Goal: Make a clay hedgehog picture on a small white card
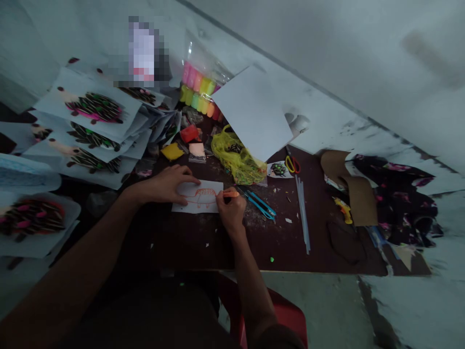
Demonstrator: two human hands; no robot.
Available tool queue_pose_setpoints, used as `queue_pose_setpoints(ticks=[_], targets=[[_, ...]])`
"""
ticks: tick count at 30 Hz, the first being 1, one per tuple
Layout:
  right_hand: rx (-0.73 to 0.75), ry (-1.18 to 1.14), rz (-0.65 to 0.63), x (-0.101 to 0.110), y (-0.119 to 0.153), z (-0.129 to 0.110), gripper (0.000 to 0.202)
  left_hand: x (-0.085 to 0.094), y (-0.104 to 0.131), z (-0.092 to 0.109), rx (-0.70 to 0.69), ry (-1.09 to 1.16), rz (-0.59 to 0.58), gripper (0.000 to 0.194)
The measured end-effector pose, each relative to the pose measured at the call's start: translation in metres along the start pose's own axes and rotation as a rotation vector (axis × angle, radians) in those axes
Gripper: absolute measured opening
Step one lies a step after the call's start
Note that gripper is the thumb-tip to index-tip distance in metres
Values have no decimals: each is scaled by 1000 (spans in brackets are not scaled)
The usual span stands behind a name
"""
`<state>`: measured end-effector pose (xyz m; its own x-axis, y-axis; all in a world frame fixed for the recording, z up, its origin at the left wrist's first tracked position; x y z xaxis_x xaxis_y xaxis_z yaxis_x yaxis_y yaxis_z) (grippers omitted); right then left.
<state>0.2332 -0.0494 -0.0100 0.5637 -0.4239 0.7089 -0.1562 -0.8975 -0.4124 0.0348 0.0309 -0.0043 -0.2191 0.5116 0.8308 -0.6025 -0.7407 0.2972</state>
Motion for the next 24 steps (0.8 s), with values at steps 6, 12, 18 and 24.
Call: queue_pose_setpoints(ticks=[6,12,18,24], targets=[[-23,-121,0,-2,1,-8,25,0,-1,0,2,11,9,63],[-5,-265,-127,-14,5,-22,24,-2,-1,-1,-1,20,11,63],[17,-268,-154,-19,7,-23,23,-3,-2,-1,2,13,14,63],[24,-259,-163,-20,7,-24,24,-3,-2,-1,-2,4,16,63]])
Point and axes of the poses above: each hand's wrist, its own y-axis away from the middle knuckle, its own x-axis out of the back of the hand, z = x × y, the point moved 5 cm from there along -y, towards the middle knuckle, and after that the axes turned 10 degrees about x, right-handed, at the moved point
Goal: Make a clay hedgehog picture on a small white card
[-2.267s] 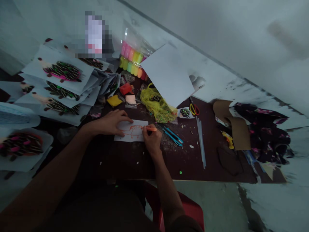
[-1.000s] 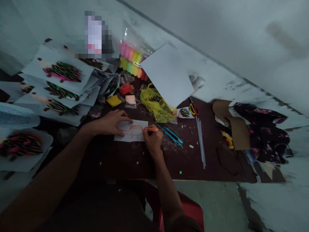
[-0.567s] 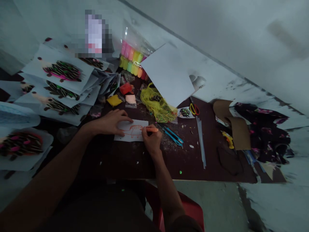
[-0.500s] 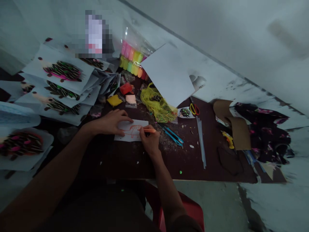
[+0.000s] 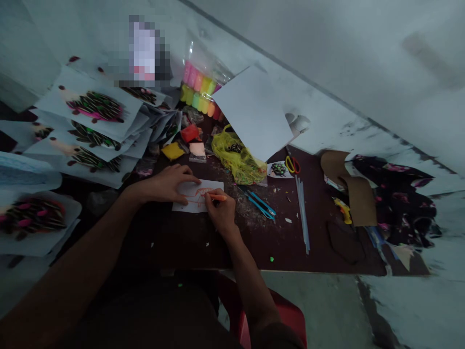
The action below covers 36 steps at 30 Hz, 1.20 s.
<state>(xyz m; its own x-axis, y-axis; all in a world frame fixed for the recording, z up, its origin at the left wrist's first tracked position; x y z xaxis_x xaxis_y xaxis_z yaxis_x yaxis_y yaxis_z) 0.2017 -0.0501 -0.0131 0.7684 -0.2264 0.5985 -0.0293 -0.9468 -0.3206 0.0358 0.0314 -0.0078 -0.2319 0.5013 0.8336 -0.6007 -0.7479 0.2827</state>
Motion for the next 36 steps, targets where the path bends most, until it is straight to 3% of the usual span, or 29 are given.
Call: queue_pose_setpoints(ticks=[36], targets=[[24,-1,-11,0,2,-3,24,0,0,0,-8,-5,7,63]])
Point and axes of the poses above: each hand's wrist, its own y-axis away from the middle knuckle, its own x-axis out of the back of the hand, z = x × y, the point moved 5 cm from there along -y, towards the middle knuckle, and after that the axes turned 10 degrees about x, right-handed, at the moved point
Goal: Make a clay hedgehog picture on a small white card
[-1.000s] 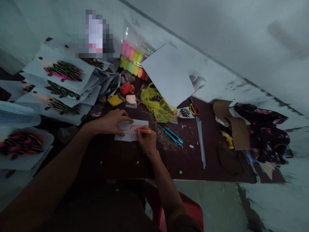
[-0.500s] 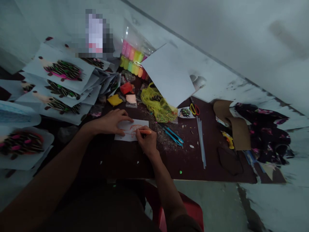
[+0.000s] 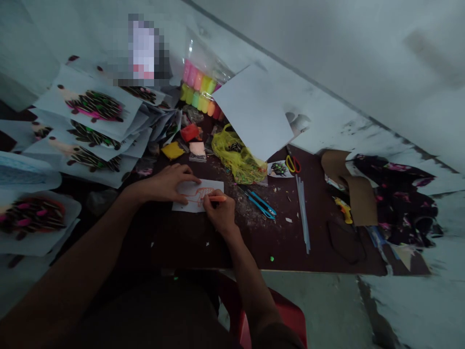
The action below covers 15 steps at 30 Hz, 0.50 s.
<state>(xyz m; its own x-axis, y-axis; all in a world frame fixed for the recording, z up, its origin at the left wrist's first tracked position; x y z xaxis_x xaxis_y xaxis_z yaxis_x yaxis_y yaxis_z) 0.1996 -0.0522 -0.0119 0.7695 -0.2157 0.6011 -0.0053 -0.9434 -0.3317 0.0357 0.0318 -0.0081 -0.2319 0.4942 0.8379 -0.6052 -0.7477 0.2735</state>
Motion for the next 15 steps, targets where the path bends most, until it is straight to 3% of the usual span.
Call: queue_pose_setpoints(ticks=[7,15], targets=[[2,-11,-29,0,-1,-5,23,0,-1,0,-4,1,7,62],[-30,-12,26,2,1,-2,23,-1,-1,-1,-3,16,-2,64]])
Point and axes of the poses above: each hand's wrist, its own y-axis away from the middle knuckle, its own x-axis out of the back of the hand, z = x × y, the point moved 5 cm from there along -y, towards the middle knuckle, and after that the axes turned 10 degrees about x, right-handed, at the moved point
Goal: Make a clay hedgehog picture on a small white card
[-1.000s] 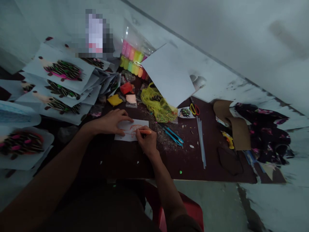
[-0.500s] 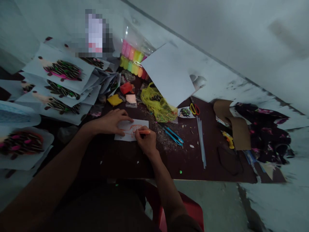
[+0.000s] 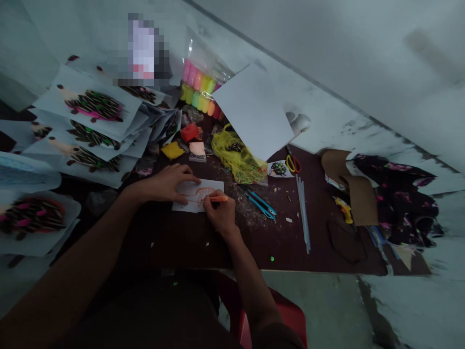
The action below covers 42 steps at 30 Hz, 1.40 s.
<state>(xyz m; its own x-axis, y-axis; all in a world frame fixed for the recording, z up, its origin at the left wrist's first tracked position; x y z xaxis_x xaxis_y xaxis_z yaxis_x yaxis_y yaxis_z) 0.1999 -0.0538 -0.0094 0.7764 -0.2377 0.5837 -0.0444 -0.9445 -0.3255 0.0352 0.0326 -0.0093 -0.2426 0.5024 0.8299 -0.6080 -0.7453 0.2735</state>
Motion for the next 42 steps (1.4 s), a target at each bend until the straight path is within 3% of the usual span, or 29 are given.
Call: queue_pose_setpoints(ticks=[13,22,27,42], targets=[[22,-15,-53,-4,-1,-4,22,0,0,0,2,-10,15,61],[-26,-28,-27,-1,-2,0,22,0,0,0,6,-8,1,63],[-28,59,68,9,-3,3,25,1,1,1,5,-19,-2,63],[7,54,31,5,-4,6,23,2,2,4,20,-25,-10,64]])
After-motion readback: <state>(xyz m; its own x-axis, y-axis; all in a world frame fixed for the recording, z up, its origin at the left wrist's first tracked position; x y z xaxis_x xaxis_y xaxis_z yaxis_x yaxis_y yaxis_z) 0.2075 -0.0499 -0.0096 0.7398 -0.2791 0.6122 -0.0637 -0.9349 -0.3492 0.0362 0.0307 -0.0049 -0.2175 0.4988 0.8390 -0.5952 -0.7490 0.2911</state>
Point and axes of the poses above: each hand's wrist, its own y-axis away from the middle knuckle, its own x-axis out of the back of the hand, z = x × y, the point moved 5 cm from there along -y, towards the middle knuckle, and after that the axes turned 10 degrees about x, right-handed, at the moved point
